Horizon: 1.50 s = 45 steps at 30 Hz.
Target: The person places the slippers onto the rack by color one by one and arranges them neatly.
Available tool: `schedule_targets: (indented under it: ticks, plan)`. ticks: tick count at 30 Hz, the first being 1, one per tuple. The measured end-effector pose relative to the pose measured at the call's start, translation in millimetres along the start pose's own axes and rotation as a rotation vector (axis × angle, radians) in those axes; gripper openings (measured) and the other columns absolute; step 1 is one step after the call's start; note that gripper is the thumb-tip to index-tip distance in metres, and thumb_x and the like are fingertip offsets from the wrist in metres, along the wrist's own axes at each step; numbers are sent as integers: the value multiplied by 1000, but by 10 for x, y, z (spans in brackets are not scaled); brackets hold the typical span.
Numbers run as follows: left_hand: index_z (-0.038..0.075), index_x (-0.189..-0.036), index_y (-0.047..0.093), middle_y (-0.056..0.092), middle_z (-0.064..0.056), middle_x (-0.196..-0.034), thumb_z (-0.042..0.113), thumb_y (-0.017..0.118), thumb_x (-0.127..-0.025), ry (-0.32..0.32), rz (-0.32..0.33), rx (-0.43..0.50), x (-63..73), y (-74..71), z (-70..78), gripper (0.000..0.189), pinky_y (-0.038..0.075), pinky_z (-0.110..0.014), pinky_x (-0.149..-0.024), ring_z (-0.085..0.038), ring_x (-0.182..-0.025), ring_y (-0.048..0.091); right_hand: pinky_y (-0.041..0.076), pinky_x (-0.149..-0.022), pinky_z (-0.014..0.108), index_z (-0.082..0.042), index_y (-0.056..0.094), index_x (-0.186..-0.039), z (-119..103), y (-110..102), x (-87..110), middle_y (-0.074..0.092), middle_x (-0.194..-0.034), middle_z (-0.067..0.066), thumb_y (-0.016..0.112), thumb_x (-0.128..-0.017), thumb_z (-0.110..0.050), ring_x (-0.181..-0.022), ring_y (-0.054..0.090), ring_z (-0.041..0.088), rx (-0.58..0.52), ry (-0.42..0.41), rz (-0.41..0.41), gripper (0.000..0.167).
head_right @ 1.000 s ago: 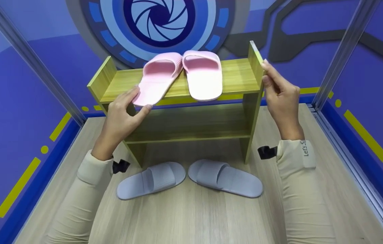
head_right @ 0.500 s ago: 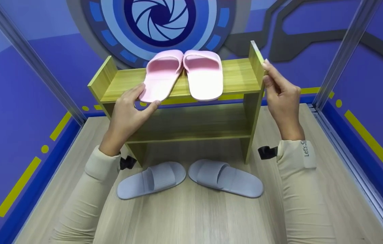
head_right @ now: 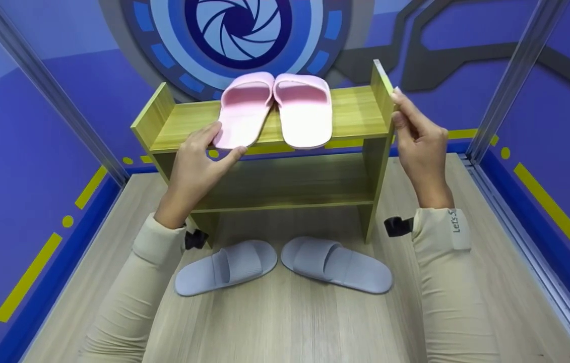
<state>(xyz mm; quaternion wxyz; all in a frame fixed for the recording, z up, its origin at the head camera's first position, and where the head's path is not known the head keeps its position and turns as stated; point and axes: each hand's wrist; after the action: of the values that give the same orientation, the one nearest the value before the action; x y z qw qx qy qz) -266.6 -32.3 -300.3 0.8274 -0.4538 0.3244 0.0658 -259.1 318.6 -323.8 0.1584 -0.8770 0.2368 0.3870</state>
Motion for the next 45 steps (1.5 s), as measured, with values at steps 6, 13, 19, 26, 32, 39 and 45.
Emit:
schedule_targets:
  ticks: [6,13,19,26,32,39,45]
  plan:
    - [0,-131,57,57,-14,-137,50,70,-83,17,1,25,32,22,16,71,44,-38,-107,-28,-125,54,49,-87,10,-3,63,-125,-87,16,8,61,-131,9,57,-93,0,-114,62,5,-14,4,-14,33]
    - [-2,-129,59,58,-16,-135,45,69,-86,44,25,56,60,27,24,64,46,-38,-105,-28,-123,56,49,-88,11,-8,64,-125,34,0,-3,62,-131,8,58,-93,-2,-115,62,7,23,-6,-12,33]
    - [1,-129,60,57,-14,-136,43,67,-87,55,41,57,94,26,-1,59,44,-39,-106,-28,-123,55,50,-86,11,-9,65,-125,48,-6,-9,62,-130,8,58,-93,-3,-111,64,6,19,-9,-7,33]
    - [2,-129,60,57,-12,-137,36,67,-89,119,76,73,157,24,-66,53,35,-42,-114,-27,-124,54,50,-83,9,-3,64,-124,-65,2,4,63,-129,9,58,-92,0,-106,65,1,-18,12,-2,33]
    - [2,-128,60,54,-12,-140,30,67,-90,172,88,143,228,19,-150,48,38,-39,-112,-26,-128,51,50,-81,8,-2,64,-124,-105,3,15,63,-129,9,59,-92,0,-107,64,1,-28,16,-3,33]
    - [0,-132,56,50,-14,-143,24,67,-90,241,92,245,356,-18,-239,49,31,-40,-116,-28,-134,45,50,-83,9,-9,63,-126,58,-20,5,62,-130,7,58,-93,-4,-110,64,4,26,-35,-22,34]
    - [1,-137,51,45,-13,-148,25,67,-90,323,45,268,470,-13,-373,55,28,-44,-118,-30,-139,38,50,-86,11,-12,63,-127,81,-27,-8,61,-131,6,57,-94,-5,-112,63,6,48,-52,-27,34]
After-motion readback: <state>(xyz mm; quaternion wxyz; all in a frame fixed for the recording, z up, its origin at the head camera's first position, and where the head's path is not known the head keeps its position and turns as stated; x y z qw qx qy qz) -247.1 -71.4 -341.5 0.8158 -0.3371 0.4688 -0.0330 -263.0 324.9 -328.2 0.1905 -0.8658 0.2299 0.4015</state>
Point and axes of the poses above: each hand's wrist, its own x-axis away from the middle knuckle, its own y-axis out of the palm, z = x × y
